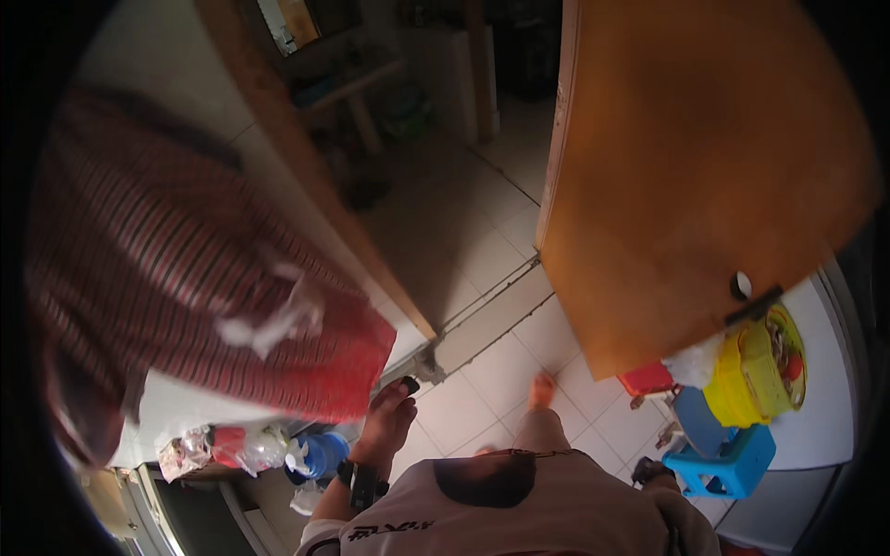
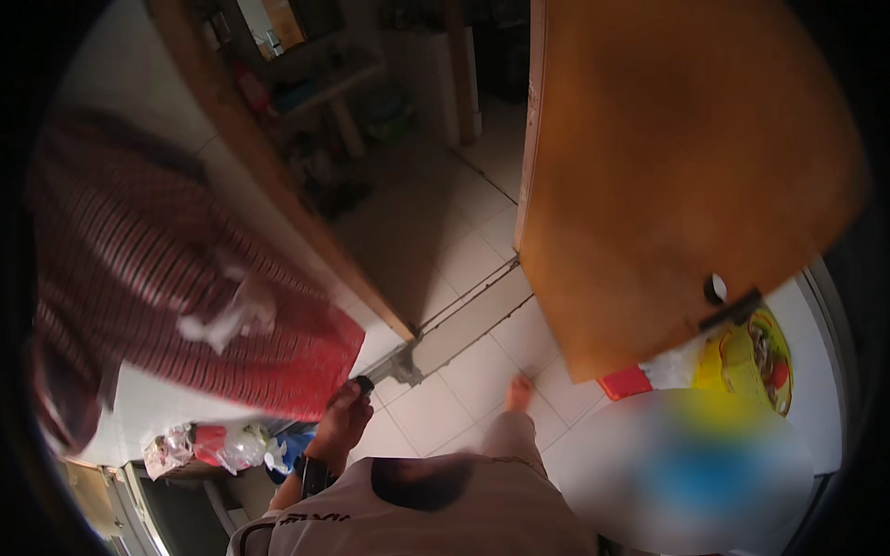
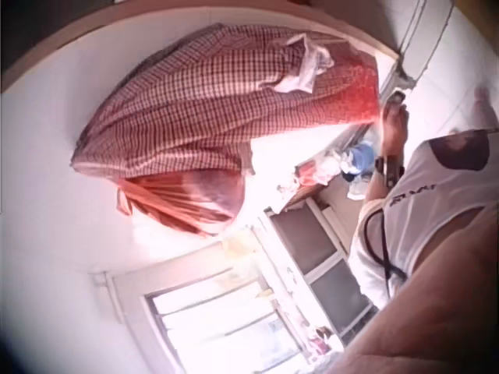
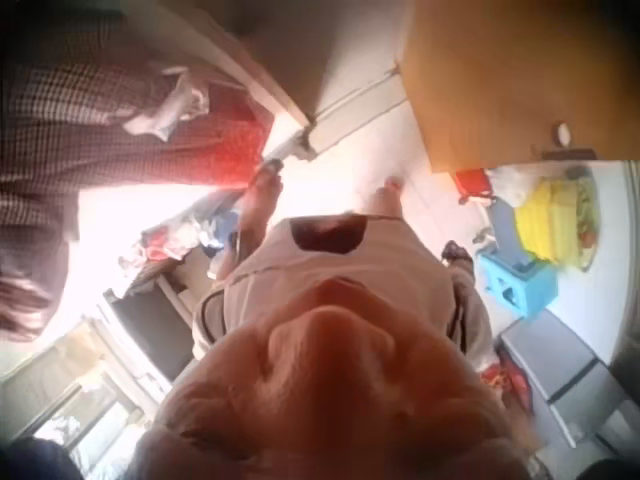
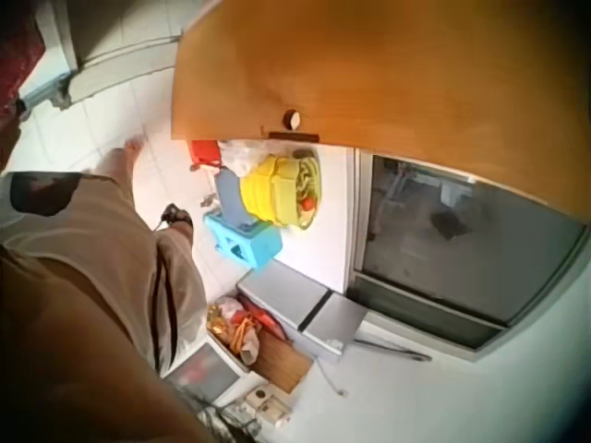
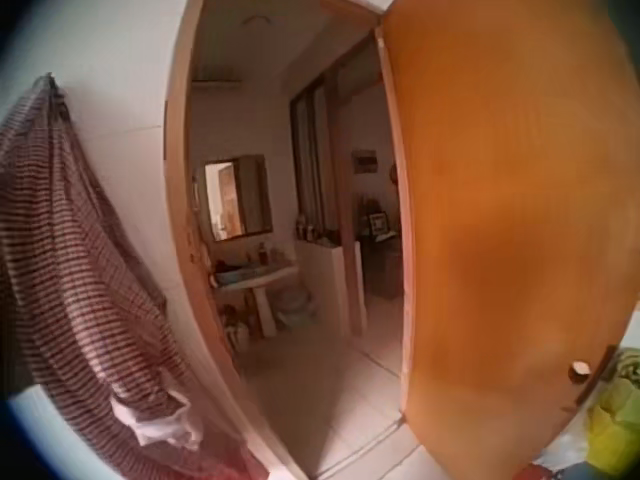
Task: Repairing a seat cushion by sewing and then fixing a pair of tongs with a small cap before retrieving ginger from the refrigerator.
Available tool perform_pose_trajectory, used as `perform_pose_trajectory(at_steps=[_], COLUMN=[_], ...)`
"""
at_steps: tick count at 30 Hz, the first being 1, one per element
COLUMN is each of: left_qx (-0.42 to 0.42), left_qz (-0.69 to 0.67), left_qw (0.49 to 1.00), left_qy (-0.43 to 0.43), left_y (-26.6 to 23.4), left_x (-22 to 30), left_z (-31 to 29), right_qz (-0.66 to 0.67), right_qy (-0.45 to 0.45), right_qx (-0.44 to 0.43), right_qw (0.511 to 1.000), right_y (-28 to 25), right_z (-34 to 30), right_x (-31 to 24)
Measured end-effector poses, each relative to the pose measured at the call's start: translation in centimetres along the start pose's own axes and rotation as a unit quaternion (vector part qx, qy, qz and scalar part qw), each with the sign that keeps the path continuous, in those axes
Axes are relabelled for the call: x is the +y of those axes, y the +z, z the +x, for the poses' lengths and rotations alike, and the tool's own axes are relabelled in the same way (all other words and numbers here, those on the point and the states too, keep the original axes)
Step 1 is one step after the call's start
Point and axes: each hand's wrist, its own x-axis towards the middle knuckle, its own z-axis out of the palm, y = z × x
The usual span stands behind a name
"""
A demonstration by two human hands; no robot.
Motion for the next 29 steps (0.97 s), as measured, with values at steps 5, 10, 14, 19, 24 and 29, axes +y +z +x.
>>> perform_pose_trajectory(at_steps=[5, 10, 14, 19, 24, 29], left_qx=[-0.084, -0.124, -0.062, 0.074, 0.026, 0.063], left_qz=[-0.069, -0.152, -0.177, -0.177, -0.122, -0.043], left_qw=[0.994, 0.98, 0.982, 0.981, 0.991, 0.997], left_qy=[-0.006, -0.023, 0.032, 0.027, -0.038, 0.012], left_y=[10.3, 15.0, 18.0, 14.7, 19.7, 31.3], left_x=[1.9, 6.0, 11.1, 14.3, 23.2, 33.3], left_z=[16.1, 30.1, 39.6, 53.9, 73.1, 91.9], right_qz=[0.088, 0.039, 0.026, -0.197, -0.037, -0.218], right_qy=[-0.026, -0.178, -0.453, -0.596, -0.375, -0.38], right_qx=[-0.01, -0.045, -0.019, 0.145, -0.038, 0.045], right_qw=[0.996, 0.982, 0.891, 0.765, 0.925, 0.898], right_y=[-14.9, -36.4, -49.9, -66.5, -76.9, -89.8], right_z=[8.4, 13.1, 27.0, 33.4, 37.2, 38.0], right_x=[-4.7, -24.5, -42.7, -64.5, -71.8, -73.7])
